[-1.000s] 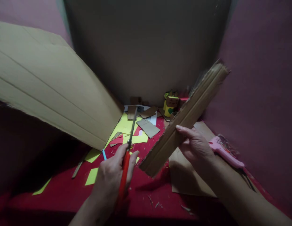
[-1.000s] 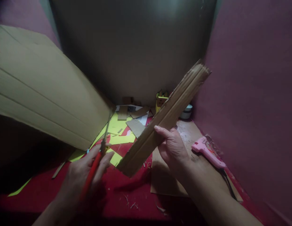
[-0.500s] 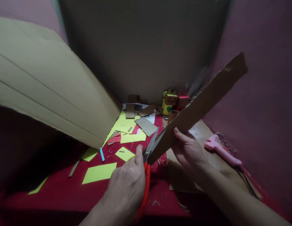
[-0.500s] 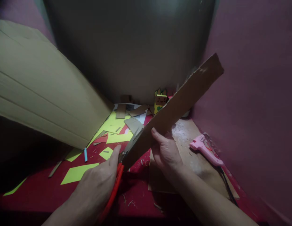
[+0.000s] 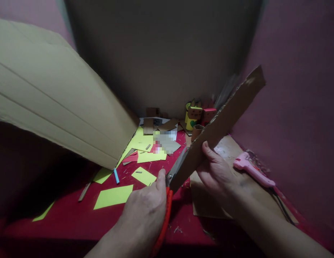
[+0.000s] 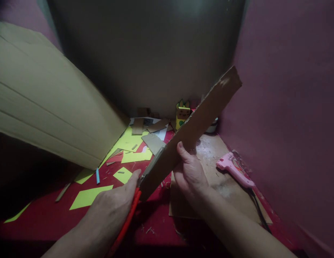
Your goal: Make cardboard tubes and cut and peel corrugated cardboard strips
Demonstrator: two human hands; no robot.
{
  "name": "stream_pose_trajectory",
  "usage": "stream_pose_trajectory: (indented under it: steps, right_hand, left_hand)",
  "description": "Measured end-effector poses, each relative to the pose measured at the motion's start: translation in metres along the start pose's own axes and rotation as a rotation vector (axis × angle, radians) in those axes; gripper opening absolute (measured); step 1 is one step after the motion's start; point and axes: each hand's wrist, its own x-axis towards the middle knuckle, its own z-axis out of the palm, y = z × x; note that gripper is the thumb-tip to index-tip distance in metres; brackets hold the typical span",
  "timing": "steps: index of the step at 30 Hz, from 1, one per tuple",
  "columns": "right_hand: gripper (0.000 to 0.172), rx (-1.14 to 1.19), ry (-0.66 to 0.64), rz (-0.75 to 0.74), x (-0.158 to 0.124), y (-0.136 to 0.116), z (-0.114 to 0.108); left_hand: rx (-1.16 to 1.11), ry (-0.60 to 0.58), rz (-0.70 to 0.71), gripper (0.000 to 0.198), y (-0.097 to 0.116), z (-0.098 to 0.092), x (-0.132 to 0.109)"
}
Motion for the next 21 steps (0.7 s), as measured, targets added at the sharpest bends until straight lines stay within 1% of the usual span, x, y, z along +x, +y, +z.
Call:
stream_pose_trajectory:
  steps: [4, 7, 9, 12, 14, 17, 19, 21]
  right_hand:
    - [0.028, -0.011, 0.049, 0.03, -0.002, 0.0, 0.001]
    - [0.026, -0.015, 0.075, 0.059, -0.004, -0.001, 0.004]
    - [0.025, -0.024, 0.102, 0.089, -0.004, -0.001, 0.006]
    - [0.025, -0.046, 0.101, 0.093, -0.004, 0.0, 0.007]
    - [0.026, -0.058, 0.096, 0.086, -0.003, 0.001, 0.006]
    - [0.024, -0.095, 0.111, 0.131, 0.0, 0.001, 0.002]
    - [0.025, -0.129, 0.118, 0.176, 0.002, 0.0, -0.001]
    - [0.026, -0.139, 0.129, 0.197, 0.002, 0.0, -0.002]
  left_hand:
    - [0.009, -0.003, 0.024, 0.061, -0.001, -0.001, -0.001]
    - [0.032, -0.057, 0.012, 0.055, -0.002, -0.005, -0.001]
    - [0.042, -0.097, 0.013, 0.054, -0.003, -0.007, -0.002]
    - [-0.006, -0.109, 0.019, 0.052, -0.006, -0.004, -0.003]
    - [-0.062, -0.072, 0.0, 0.05, -0.013, 0.001, -0.004]
    - [-0.195, 0.066, -0.058, 0.05, -0.026, 0.004, -0.006]
    - [-0.328, 0.141, -0.104, 0.049, -0.032, 0.002, -0.006]
    - [-0.473, 0.17, -0.131, 0.045, -0.033, -0.003, -0.004]
